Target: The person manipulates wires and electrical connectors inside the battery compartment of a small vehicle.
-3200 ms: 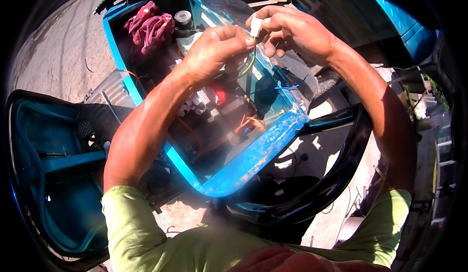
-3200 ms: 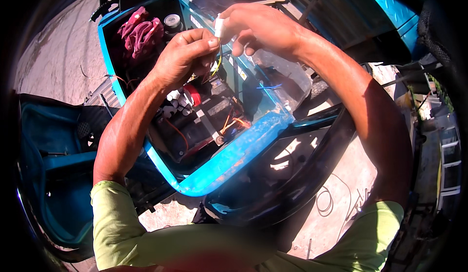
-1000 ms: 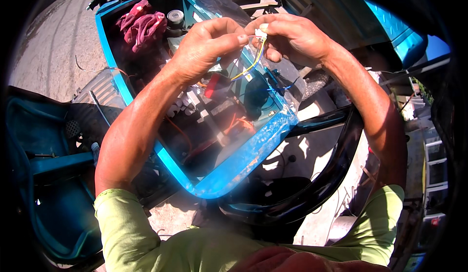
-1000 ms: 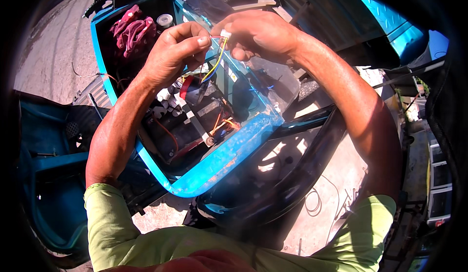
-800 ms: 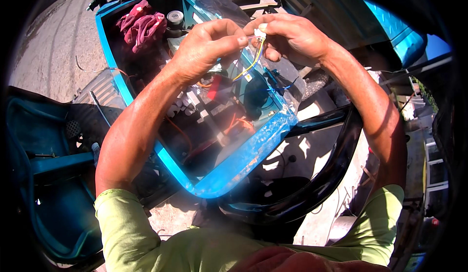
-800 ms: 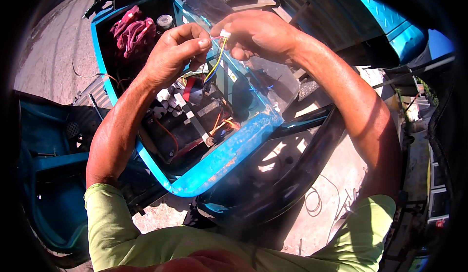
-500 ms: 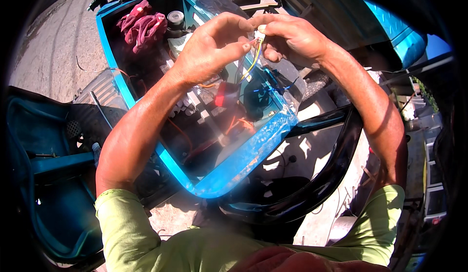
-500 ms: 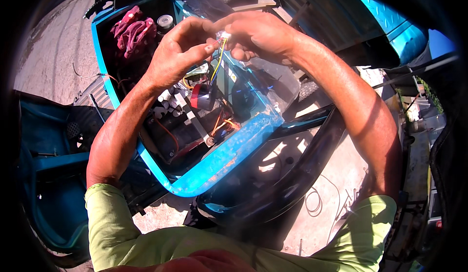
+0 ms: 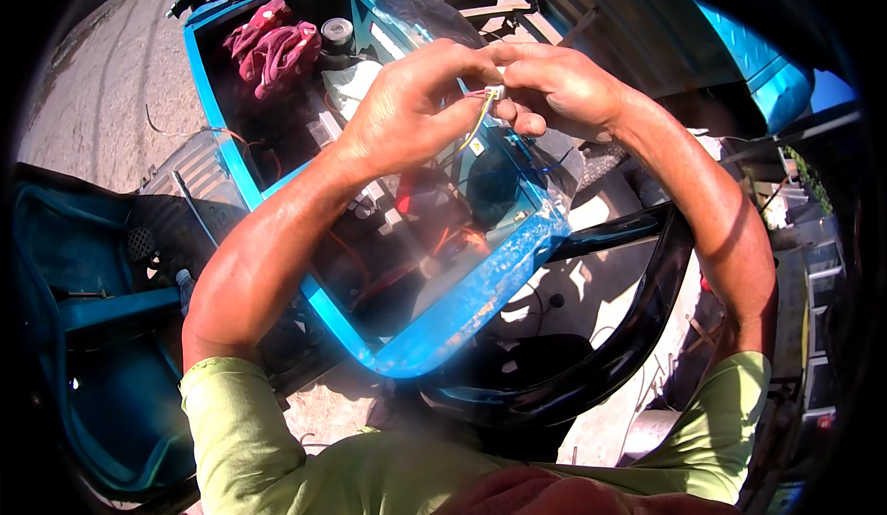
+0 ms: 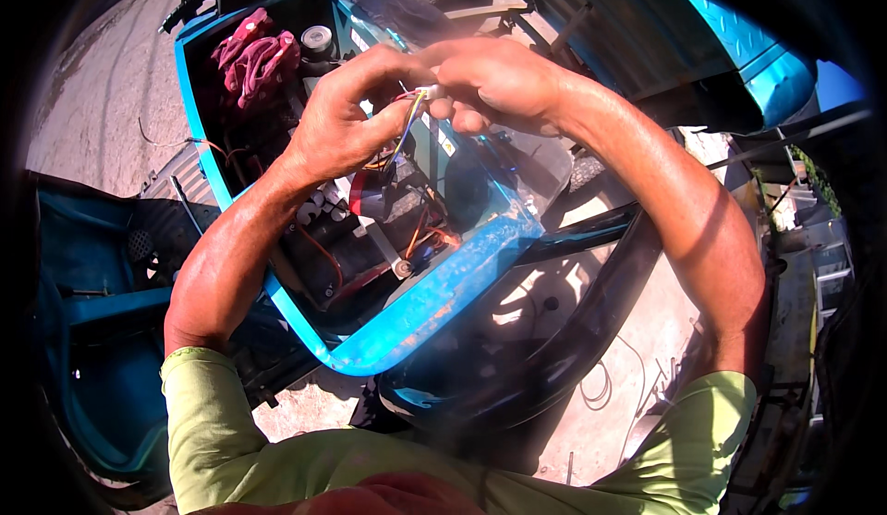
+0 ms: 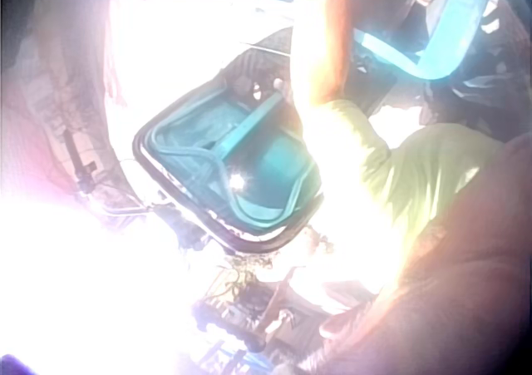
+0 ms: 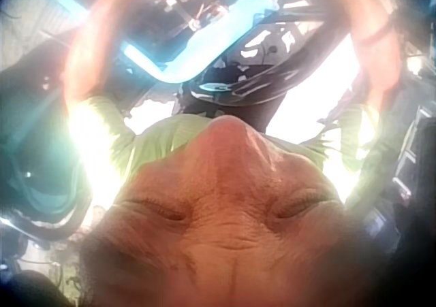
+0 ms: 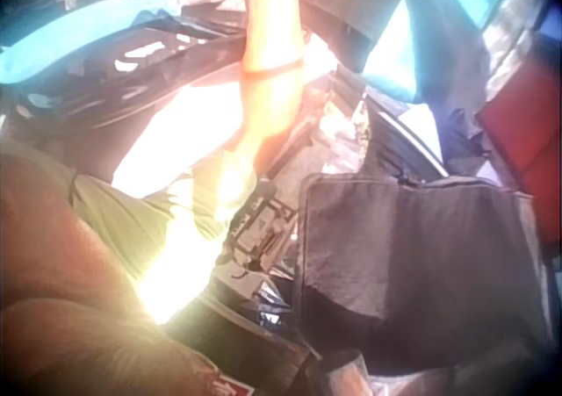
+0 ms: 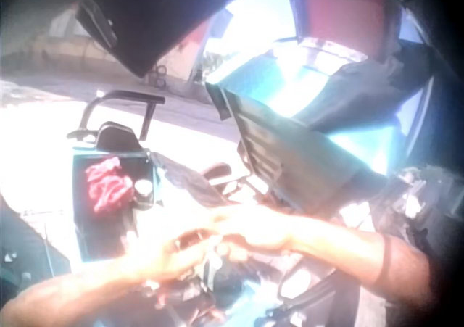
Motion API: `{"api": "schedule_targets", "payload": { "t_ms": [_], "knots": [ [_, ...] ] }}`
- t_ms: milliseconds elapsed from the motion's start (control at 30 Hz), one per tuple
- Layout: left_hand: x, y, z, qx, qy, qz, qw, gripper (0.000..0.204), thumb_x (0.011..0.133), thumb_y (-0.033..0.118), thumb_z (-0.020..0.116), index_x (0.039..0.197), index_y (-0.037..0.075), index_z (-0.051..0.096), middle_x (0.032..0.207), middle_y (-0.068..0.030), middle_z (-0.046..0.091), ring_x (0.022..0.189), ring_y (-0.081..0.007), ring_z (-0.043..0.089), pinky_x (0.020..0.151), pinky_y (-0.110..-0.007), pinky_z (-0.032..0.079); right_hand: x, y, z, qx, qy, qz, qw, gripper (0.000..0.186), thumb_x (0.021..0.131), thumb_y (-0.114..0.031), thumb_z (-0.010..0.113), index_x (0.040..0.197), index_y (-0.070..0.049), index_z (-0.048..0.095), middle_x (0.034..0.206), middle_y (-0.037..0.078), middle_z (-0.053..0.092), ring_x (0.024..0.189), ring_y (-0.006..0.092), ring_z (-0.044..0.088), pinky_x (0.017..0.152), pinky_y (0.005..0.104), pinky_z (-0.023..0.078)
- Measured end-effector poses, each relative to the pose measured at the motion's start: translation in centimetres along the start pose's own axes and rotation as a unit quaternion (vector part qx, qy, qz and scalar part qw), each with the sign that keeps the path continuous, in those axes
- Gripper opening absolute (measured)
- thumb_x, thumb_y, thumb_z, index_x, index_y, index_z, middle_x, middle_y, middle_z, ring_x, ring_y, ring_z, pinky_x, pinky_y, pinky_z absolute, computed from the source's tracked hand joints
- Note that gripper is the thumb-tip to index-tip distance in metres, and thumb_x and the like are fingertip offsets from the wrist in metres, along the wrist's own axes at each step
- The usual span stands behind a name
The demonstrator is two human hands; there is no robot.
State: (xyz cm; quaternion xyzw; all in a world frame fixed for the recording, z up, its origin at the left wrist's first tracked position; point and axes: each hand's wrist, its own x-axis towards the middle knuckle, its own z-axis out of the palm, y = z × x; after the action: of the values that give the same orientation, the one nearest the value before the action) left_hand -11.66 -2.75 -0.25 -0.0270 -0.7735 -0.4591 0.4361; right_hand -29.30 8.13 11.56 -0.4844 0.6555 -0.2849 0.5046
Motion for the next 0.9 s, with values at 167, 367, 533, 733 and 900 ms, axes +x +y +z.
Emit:
{"api": "schedule_targets", "payload": {
  "t_ms": [167,367,533,733,900],
  "knots": [
    [0.0,-0.4,0.1,0.004,0.012,0.025,1.000,0.026,0.090,0.005,0.069,0.116,0.006,0.070,0.105,-0.0104,0.069,0.097,-0.0241,0.072,0.084,-0.035,0.057,0.1,0.0,0.3,-0.017,0.014,-0.006,1.000,0.041,0.105,-0.018,0.045,0.140,-0.001,0.057,0.092,0.005,0.062,0.067,0.0074,0.052,0.062,0.0237,0.045],
    [0.1,-0.4,0.2,-0.003,0.031,0.003,1.000,0.025,0.091,0.004,0.066,0.116,0.006,0.070,0.107,-0.0114,0.071,0.100,-0.0254,0.072,0.088,-0.036,0.057,0.4,0.3,0.1,-0.034,0.022,-0.033,0.999,0.043,0.106,-0.022,0.047,0.142,0.000,0.055,0.092,0.006,0.064,0.067,0.0073,0.053,0.064,0.0240,0.047],
    [0.4,0.6,-0.8,-0.067,0.003,-0.058,0.996,0.028,0.092,0.007,0.063,0.119,0.003,0.070,0.114,-0.0111,0.072,0.107,-0.0201,0.070,0.096,-0.036,0.055,0.9,0.8,-0.3,-0.097,0.072,-0.090,0.989,0.042,0.108,-0.026,0.050,0.140,0.000,0.056,0.097,0.008,0.065,0.075,0.0086,0.057,0.064,0.0232,0.048],
    [0.2,0.5,-0.4,-0.065,0.044,-0.067,0.995,0.034,0.094,0.019,0.073,0.122,0.002,0.067,0.106,-0.0091,0.071,0.097,-0.0149,0.067,0.086,-0.031,0.055,0.7,-0.4,-0.3,-0.166,0.116,-0.123,0.972,0.040,0.108,-0.031,0.052,0.137,-0.004,0.060,0.093,0.004,0.068,0.069,0.0041,0.057,0.061,0.0198,0.046],
    [0.3,-0.3,-0.1,0.008,0.058,-0.075,0.995,0.029,0.093,0.016,0.076,0.118,0.003,0.068,0.105,-0.0090,0.073,0.098,-0.0176,0.070,0.086,-0.033,0.057,0.4,-0.5,-0.3,-0.171,0.117,-0.129,0.970,0.042,0.105,-0.036,0.059,0.134,-0.005,0.063,0.093,0.001,0.069,0.071,0.0036,0.057,0.062,0.0200,0.047]
  ]
}}
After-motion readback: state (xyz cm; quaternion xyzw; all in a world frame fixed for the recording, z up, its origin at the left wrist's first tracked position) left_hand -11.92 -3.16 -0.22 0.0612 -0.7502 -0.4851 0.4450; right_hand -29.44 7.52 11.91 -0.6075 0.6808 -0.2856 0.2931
